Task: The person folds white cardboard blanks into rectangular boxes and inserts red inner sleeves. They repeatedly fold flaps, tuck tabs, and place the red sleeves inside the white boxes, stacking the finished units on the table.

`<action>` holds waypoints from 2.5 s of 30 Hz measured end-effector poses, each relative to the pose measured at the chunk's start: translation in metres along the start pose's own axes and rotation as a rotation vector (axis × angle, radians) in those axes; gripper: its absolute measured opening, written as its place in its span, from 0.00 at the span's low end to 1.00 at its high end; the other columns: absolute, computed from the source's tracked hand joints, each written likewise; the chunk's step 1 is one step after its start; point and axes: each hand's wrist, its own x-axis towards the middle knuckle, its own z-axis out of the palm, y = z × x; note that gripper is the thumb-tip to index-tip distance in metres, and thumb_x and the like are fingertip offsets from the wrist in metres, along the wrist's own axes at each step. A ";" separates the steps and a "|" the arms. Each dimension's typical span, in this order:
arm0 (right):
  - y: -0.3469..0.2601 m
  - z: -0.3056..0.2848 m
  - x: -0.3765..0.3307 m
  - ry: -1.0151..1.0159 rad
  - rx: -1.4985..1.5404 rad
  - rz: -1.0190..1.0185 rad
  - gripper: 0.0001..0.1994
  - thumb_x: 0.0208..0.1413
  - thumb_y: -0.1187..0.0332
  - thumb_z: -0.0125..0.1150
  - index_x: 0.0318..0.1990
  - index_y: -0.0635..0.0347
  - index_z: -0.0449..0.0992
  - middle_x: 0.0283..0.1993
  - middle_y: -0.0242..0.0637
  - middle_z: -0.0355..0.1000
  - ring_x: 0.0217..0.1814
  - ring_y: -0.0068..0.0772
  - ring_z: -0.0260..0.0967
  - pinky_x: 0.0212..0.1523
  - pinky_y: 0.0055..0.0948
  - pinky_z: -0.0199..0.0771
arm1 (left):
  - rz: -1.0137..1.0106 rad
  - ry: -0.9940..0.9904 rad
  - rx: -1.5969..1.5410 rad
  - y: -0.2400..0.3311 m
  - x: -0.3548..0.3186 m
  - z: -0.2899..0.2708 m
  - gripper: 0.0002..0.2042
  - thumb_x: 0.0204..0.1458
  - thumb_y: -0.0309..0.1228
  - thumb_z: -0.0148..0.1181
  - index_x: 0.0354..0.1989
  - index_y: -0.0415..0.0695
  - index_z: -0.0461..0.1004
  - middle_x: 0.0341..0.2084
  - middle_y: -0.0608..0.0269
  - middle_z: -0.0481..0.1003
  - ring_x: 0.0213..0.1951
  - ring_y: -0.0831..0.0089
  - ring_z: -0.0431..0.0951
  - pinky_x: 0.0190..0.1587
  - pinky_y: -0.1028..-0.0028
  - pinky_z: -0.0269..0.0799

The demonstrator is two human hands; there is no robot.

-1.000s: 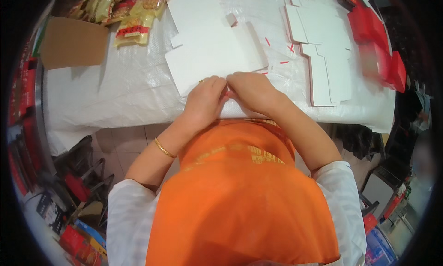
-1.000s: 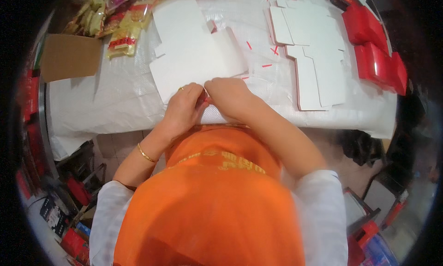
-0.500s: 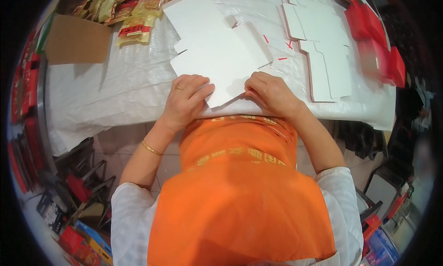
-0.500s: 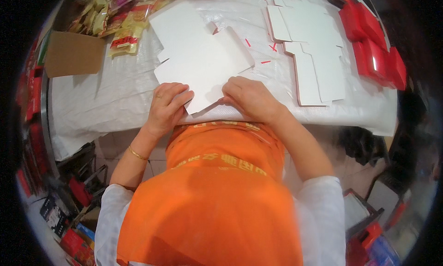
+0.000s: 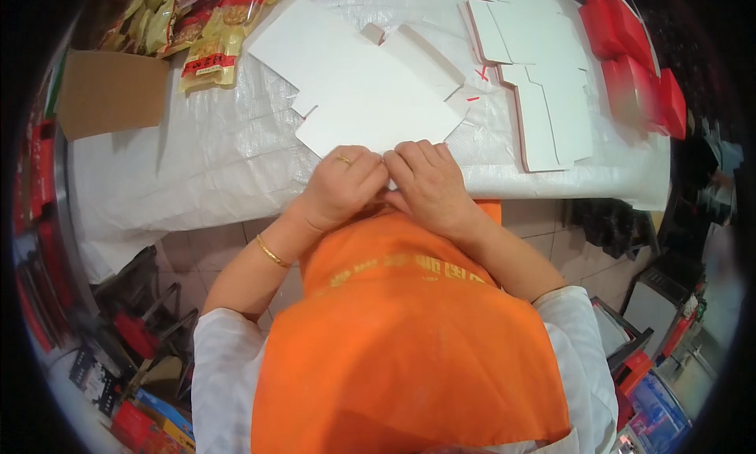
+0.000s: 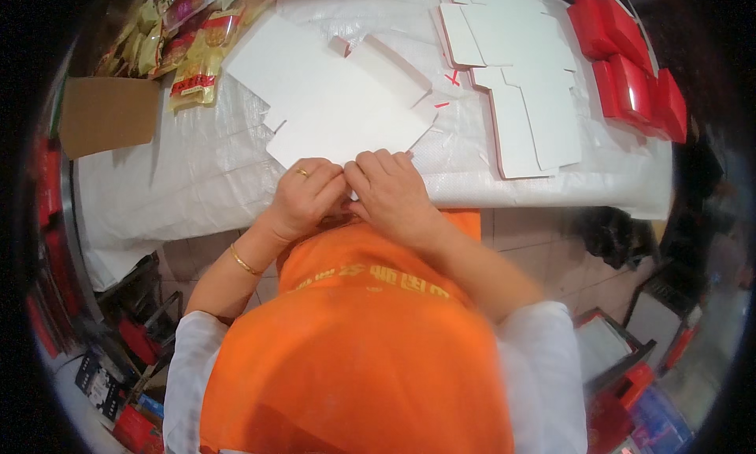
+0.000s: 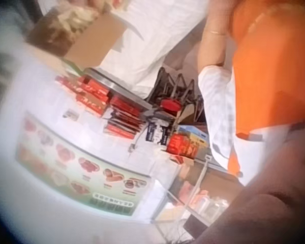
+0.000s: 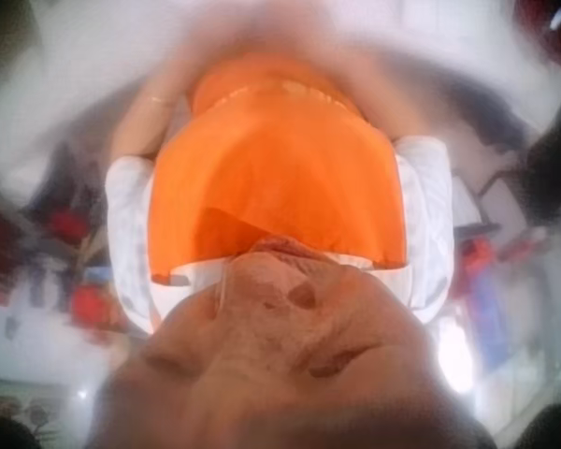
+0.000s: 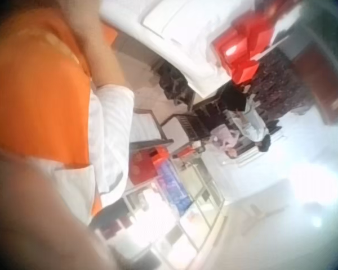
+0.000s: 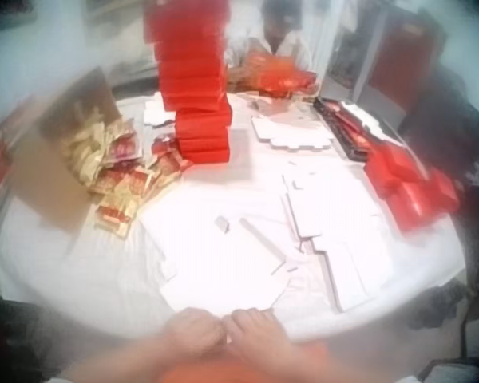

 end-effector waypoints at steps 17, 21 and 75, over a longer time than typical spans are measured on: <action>0.036 0.000 -0.021 0.206 -0.118 -0.198 0.10 0.48 0.71 0.61 0.40 0.55 0.75 0.36 0.29 0.68 0.38 0.29 0.69 0.37 0.30 0.68 | 0.063 -0.201 0.099 -0.038 -0.004 -0.031 0.17 0.44 0.23 0.63 0.46 0.36 0.79 0.44 0.57 0.79 0.45 0.60 0.81 0.47 0.66 0.81; 0.038 -0.006 -0.030 0.197 -0.124 -0.163 0.12 0.47 0.71 0.61 0.41 0.57 0.76 0.37 0.30 0.69 0.39 0.30 0.71 0.40 0.30 0.69 | 0.025 -0.251 0.012 -0.011 -0.004 -0.023 0.18 0.43 0.24 0.64 0.46 0.34 0.78 0.40 0.56 0.77 0.41 0.60 0.81 0.42 0.66 0.80; 0.054 -0.047 0.068 -0.729 0.158 0.512 0.14 0.56 0.62 0.69 0.36 0.62 0.72 0.34 0.46 0.75 0.38 0.52 0.76 0.38 0.45 0.77 | -0.698 -0.578 -0.238 -0.035 0.063 -0.025 0.19 0.45 0.31 0.74 0.42 0.41 0.73 0.36 0.54 0.74 0.38 0.51 0.77 0.39 0.59 0.74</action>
